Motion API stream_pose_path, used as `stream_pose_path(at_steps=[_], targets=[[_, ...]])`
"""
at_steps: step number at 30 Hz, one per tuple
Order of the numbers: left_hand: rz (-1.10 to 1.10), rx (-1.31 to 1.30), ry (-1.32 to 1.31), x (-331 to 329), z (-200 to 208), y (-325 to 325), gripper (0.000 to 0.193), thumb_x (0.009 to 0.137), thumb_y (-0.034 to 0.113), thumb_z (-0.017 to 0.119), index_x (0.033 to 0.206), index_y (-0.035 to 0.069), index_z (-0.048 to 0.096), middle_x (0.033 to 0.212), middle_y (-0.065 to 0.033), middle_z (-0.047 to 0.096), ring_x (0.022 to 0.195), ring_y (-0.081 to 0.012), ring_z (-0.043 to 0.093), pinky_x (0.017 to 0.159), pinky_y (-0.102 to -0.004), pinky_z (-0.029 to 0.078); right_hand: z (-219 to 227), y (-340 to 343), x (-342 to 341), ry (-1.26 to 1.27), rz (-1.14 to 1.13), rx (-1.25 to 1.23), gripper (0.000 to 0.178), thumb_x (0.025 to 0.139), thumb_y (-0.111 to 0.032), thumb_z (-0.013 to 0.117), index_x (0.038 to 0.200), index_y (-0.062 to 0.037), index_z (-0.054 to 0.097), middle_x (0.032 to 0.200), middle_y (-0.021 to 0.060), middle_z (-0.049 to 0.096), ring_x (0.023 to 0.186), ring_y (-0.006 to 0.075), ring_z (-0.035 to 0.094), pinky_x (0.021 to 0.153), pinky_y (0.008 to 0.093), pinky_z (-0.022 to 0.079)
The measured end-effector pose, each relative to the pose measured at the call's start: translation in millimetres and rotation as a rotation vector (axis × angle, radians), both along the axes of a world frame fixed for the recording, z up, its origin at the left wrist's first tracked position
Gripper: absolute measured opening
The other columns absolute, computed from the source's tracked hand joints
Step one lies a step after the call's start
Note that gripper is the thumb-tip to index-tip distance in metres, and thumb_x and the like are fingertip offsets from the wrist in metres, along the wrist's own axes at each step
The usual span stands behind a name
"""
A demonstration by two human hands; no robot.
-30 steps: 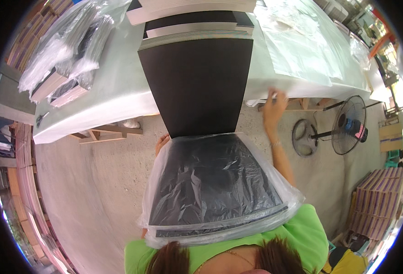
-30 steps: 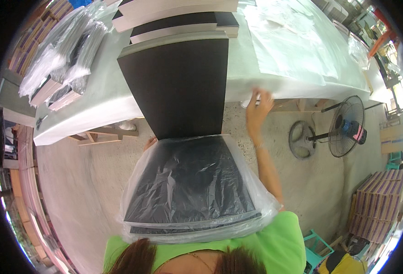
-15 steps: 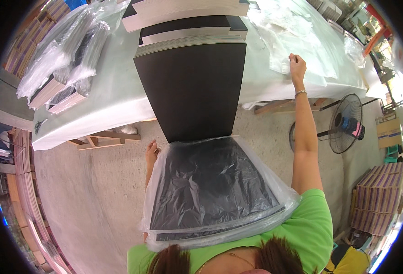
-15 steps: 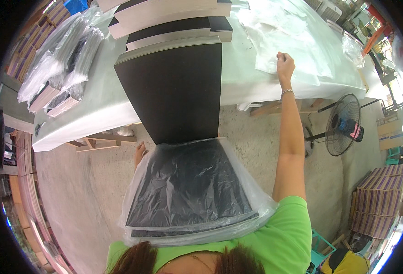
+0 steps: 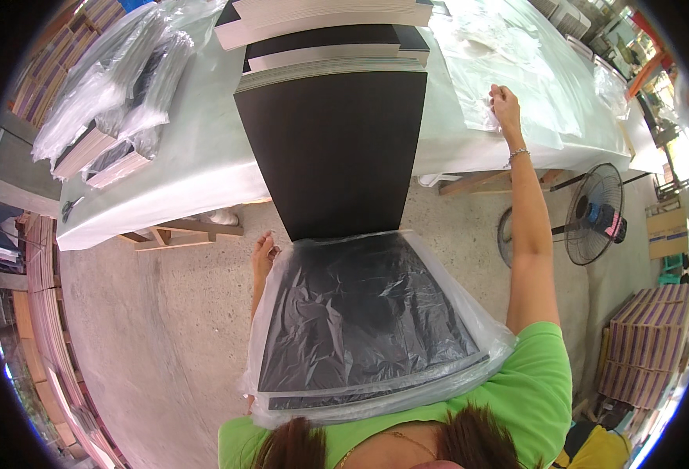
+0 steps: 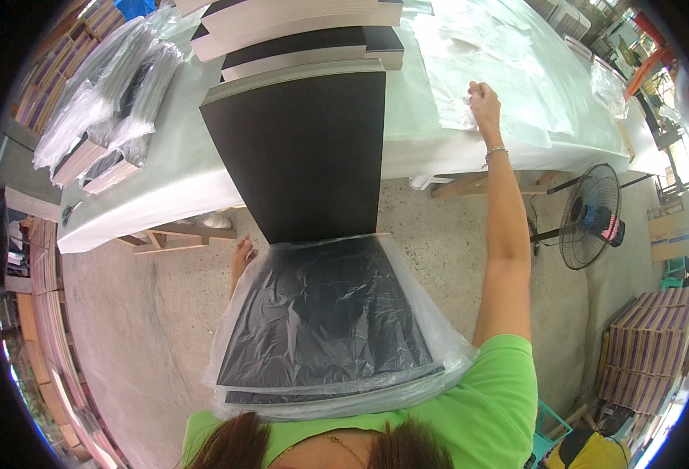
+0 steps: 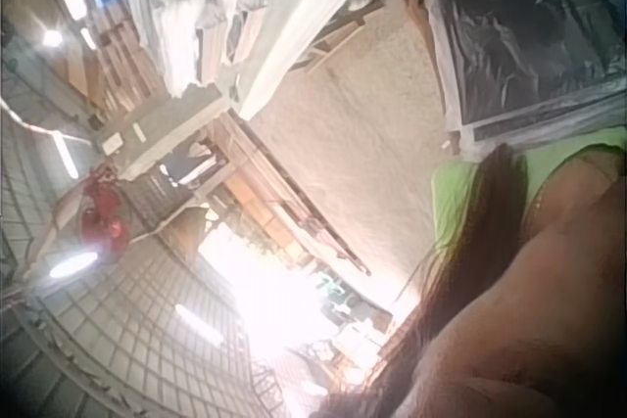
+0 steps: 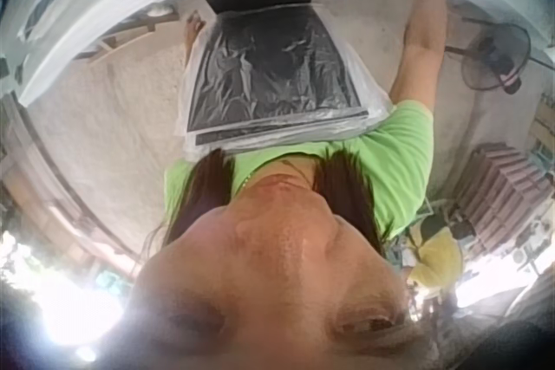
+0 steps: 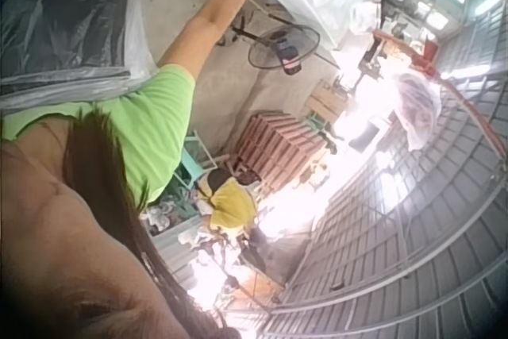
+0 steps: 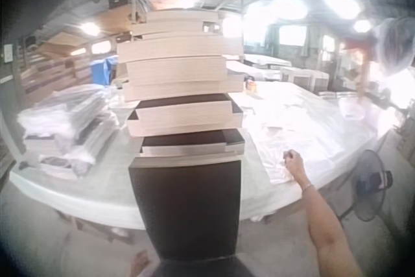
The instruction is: The person places items into plastic bags and folds the ends of the bags. They handle individual items from a stack, sliding each into a clear plastic sleeve and tucking the top flap down.
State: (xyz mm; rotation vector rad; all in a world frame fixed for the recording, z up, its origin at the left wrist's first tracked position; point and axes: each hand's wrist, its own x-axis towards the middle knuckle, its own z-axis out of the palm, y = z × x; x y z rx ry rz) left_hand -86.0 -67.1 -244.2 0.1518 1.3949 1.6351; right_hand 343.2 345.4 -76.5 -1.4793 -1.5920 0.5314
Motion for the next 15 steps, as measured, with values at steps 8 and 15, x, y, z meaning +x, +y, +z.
stream_pose_path(at_steps=[8, 15], targets=[[-0.024, 0.021, -0.012, -11, -7, -4, 0.029, 0.086, 0.023, 0.06, 0.111, 0.011, 0.054, 0.074, 0.0043, 0.051, 0.068, -0.0072, 0.051, 0.068, -0.0256, 0.045, -2, 4, -6, -0.461, 0.12, -0.025, 0.04, 0.084, -0.046, 0.054, 0.083, -0.007, 0.061, 0.069, 0.0069, 0.062, 0.071, 0.0249, 0.06, 0.063, 0.0335, 0.043], [0.093, 0.037, -0.051, -13, 22, -7, 0.027, 0.087, 0.022, 0.058, 0.111, 0.012, 0.054, 0.075, 0.0043, 0.049, 0.072, -0.0067, 0.049, 0.073, -0.0269, 0.042, 32, 7, 10, 0.544, 0.234, -0.506, 0.031, 0.088, -0.036, 0.057, 0.095, -0.0062, 0.058, 0.077, -0.004, 0.056, 0.064, 0.0091, 0.047, 0.064, 0.0234, 0.04]])
